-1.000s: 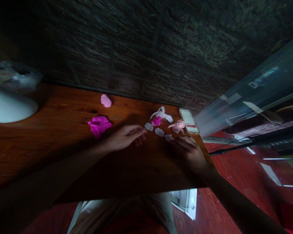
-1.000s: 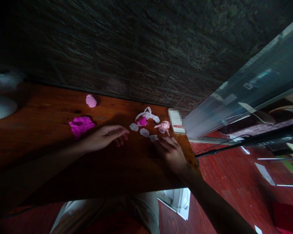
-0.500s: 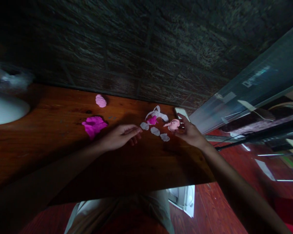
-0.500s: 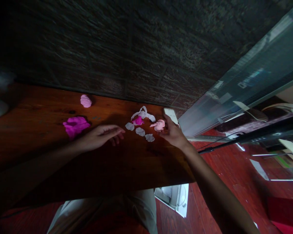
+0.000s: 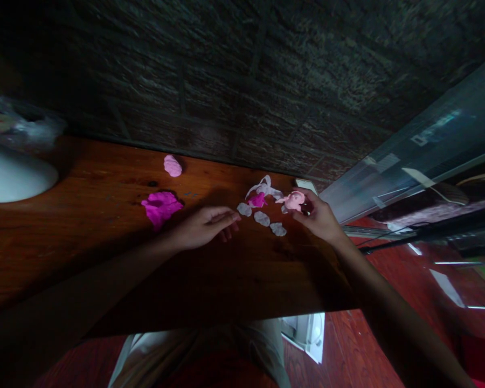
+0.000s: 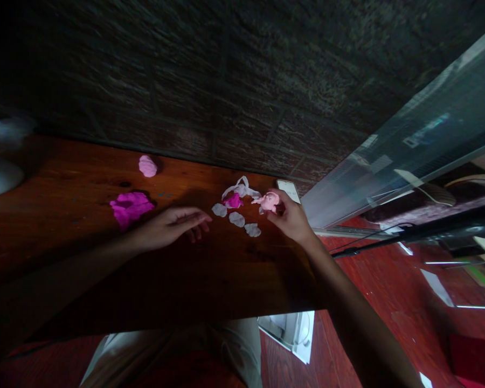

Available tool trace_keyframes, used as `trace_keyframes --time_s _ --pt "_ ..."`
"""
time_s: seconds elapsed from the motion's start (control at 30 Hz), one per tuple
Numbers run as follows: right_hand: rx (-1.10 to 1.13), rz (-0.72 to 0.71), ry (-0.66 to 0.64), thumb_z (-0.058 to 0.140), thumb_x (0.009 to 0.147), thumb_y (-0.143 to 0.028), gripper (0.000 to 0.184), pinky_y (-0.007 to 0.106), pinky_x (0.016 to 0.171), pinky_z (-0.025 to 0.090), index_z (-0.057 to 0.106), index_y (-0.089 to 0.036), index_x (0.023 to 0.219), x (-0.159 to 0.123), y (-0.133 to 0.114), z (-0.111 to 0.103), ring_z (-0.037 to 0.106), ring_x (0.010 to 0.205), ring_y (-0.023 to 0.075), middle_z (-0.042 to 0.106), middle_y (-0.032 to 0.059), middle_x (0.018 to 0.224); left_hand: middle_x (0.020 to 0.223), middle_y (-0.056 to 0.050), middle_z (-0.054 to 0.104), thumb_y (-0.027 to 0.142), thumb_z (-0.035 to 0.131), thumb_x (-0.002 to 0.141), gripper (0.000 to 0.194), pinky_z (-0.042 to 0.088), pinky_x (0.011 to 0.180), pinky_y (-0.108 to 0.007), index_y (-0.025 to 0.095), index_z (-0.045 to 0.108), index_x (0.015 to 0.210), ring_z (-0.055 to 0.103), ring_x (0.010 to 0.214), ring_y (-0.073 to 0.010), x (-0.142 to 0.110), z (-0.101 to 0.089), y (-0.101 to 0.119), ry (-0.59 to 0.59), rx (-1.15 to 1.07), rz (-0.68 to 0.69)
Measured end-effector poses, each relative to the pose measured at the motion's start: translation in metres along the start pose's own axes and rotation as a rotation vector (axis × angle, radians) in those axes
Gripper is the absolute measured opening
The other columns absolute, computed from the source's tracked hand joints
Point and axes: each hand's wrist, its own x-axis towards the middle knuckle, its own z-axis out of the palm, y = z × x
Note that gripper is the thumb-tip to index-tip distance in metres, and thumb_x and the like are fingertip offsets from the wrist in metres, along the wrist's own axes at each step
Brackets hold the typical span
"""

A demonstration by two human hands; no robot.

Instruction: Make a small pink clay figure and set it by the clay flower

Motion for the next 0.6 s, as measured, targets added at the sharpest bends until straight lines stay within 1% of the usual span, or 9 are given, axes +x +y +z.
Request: trace_keyframes --time_s 0.13,0.2,0.3,0.4,0.53,0.6 --pt "-0.051 0.009 -0.077 0.067 0.079 -0.031 0.057 0.041 0.086 0.06 0.06 -0.018 0.135 -0.002 0.006 -0.002 0.075 0.096 0.0266 0.076 0.0122 0.119 0.09 -0.006 0.07 0.06 0.063 0.092 0.046 0.053 0.062 -0.029 0.014 0.066 0.096 0.066 0.069 -0.0146 0.001 0.0 0.0 -0.003 -0.005 -0.007" --pt "-0.027 0.011 -0.081 0.068 0.08 -0.031 0.054 0.039 0.085 0.061 0.061 -0.019 0.132 -0.005 0.01 -0.002 0.075 0.096 0.0258 0.076 0.0111 0.119 0.089 -0.005 0.07 0.06 0.063 0.092 0.047 0.053 0.062 -0.029 0.014 0.066 0.097 0.066 0.069 -0.0143 0.001 0.0 0.0 -0.01 -0.003 -0.019" --pt "-0.039 0.006 -0.035 0.07 0.079 -0.03 0.051 0.037 0.081 0.06 0.063 -0.021 0.129 -0.007 0.014 0.0 0.074 0.09 0.0245 0.078 0.0088 0.111 0.09 -0.005 0.07 0.06 0.063 0.091 0.048 0.053 0.063 -0.028 0.013 0.066 0.1 0.066 0.069 -0.0138 0.001 0.0 0.0 -0.01 -0.004 -0.029" --pt "-0.058 0.007 0.025 0.071 0.078 -0.03 0.053 0.037 0.077 0.06 0.063 -0.021 0.129 -0.008 0.015 0.003 0.073 0.086 0.0246 0.078 0.0081 0.107 0.092 -0.005 0.07 0.059 0.063 0.091 0.047 0.054 0.063 -0.028 0.013 0.066 0.102 0.066 0.07 -0.0137 0.001 0.0 0.0 -0.002 -0.008 -0.038" --pt "0.065 -0.014 0.108 0.073 0.079 -0.033 0.055 0.038 0.08 0.06 0.061 -0.021 0.13 -0.004 0.011 0.006 0.073 0.091 0.0256 0.077 0.0087 0.11 0.091 -0.005 0.07 0.059 0.063 0.091 0.048 0.054 0.062 -0.029 0.013 0.066 0.102 0.066 0.068 -0.0137 0.001 0.0 -0.001 0.004 -0.014 -0.046" --pt "0.083 -0.034 0.111 0.074 0.079 -0.033 0.055 0.038 0.081 0.06 0.061 -0.02 0.131 0.0 0.008 0.009 0.073 0.092 0.0258 0.076 0.009 0.111 0.091 -0.005 0.07 0.059 0.064 0.091 0.048 0.054 0.062 -0.029 0.013 0.066 0.102 0.066 0.069 -0.0138 0.001 0.0 0.0 0.004 -0.02 -0.048"
